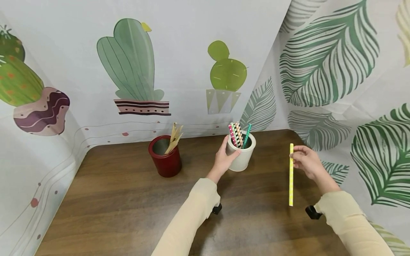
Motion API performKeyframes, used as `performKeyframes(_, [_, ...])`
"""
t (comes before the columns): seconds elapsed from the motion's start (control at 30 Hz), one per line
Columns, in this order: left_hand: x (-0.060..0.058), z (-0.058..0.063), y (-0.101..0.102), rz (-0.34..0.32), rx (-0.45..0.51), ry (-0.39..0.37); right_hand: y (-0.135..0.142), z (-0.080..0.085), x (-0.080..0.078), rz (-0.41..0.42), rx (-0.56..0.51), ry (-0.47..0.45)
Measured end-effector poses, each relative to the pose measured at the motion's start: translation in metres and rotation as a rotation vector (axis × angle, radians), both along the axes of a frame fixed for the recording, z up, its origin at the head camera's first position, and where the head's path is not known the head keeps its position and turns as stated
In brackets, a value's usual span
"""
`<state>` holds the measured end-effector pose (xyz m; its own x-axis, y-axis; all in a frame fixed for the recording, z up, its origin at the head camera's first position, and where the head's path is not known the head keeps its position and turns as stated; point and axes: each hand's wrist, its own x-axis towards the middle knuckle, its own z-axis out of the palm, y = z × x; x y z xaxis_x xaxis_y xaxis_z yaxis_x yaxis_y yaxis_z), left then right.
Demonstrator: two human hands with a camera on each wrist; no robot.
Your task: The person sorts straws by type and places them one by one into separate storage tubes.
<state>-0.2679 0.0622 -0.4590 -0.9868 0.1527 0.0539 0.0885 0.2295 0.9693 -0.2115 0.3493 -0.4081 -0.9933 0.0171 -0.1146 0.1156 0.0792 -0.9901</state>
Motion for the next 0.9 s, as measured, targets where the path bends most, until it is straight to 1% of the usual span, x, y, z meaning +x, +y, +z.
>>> performKeyframes(0.17, [0.000,0.001,0.000,0.001,0.006,-0.002,-0.012,0.011,-0.004,-0.006,-0.024,0.030])
performKeyframes(0.3, [0.001,0.001,0.000,0.001,0.007,0.002,-0.021,0.020,-0.007,-0.012,-0.076,0.054])
performKeyframes(0.43, [0.001,0.001,0.000,0.004,0.003,0.005,-0.027,0.029,-0.011,-0.012,-0.150,0.085])
performKeyframes(0.7, [0.000,0.001,-0.001,0.000,0.005,0.001,-0.039,0.053,-0.025,-0.055,-0.221,0.150])
performKeyframes(0.9, [0.001,0.002,0.000,0.002,0.002,0.012,-0.045,0.069,-0.035,-0.095,-0.306,0.197])
